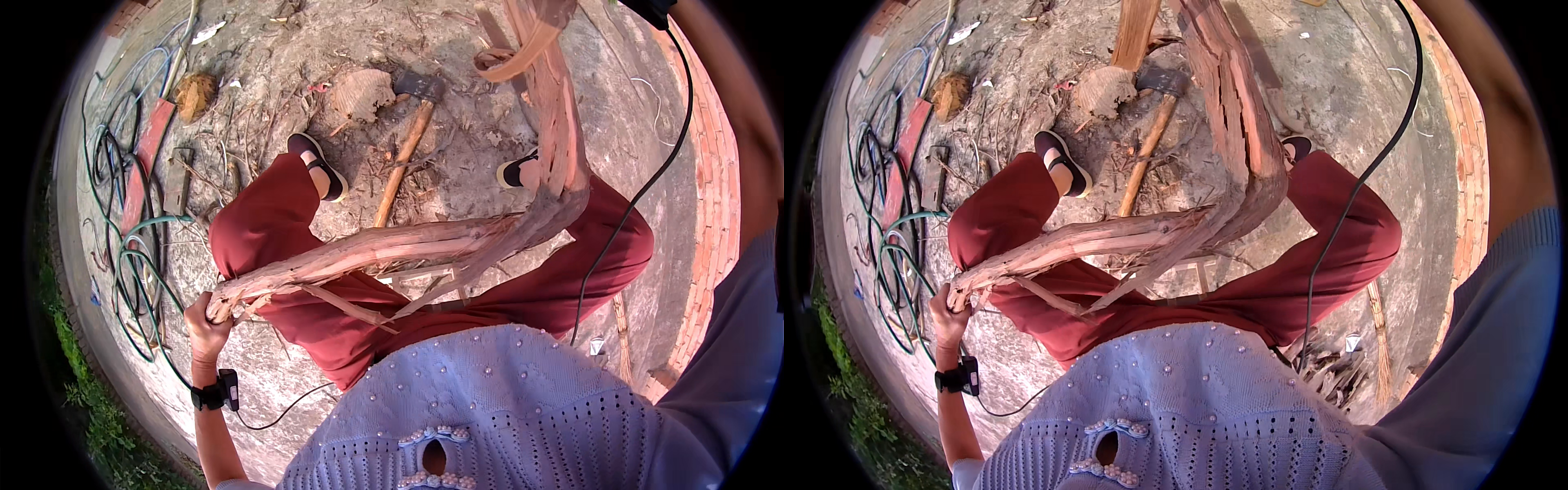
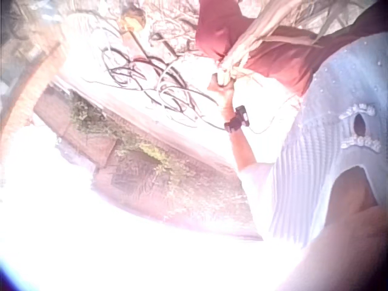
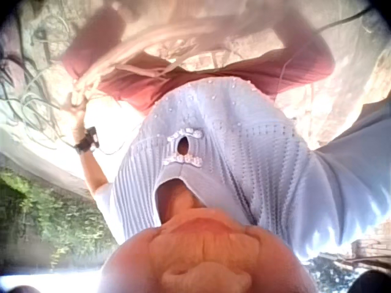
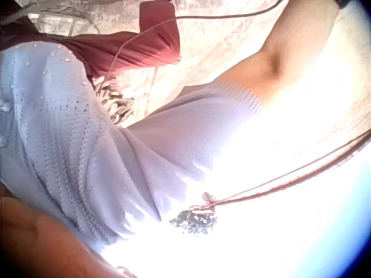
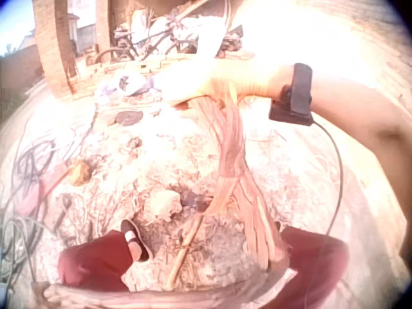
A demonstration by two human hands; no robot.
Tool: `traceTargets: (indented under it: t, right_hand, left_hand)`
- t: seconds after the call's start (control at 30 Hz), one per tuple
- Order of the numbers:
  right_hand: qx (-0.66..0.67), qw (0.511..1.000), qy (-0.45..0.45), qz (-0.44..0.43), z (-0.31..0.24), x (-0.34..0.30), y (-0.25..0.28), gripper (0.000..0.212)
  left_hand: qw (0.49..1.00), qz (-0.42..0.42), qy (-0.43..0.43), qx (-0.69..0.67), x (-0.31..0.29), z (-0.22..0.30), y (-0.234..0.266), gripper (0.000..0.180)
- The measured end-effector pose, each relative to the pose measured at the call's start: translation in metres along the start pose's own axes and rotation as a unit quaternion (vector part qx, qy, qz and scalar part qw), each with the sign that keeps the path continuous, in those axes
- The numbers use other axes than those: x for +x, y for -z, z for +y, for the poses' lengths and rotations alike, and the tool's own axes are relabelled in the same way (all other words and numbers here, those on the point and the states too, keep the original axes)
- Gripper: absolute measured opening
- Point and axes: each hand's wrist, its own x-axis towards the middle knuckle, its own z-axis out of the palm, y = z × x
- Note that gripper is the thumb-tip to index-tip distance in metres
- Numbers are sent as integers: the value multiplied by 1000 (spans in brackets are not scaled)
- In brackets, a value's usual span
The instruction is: The person saws a branch with a hand saw and splits it using an axe while sitting on a stool.
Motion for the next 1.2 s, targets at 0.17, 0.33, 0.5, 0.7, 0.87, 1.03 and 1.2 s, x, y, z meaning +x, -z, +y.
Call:
traceTargets:
  t: [0.17,0.33,0.5,0.7,0.87,1.03,1.2]
  right_hand:
    - [48,988,-148,1,6,-18,56,26]
    - [210,924,-315,58,19,-44,103,30]
    - [501,735,-431,152,-1,-82,95,35]
    - [745,466,-414,238,-68,-71,51,23]
    - [857,332,-305,249,-100,-19,44,15]
    - [901,239,-253,260,-148,36,49,15]
    - [951,135,-161,229,-187,88,55,23]
  left_hand:
    - [997,64,-28,-21,16,42,56,16]
    - [993,26,-37,-113,6,65,106,20]
    - [975,-102,-30,-196,-4,130,104,27]
    - [945,-150,-49,-286,-9,144,99,22]
    - [950,-129,-55,-278,6,171,102,14]
    - [960,-126,-66,-239,1,179,109,13]
    - [966,-75,-46,-243,1,171,109,16]
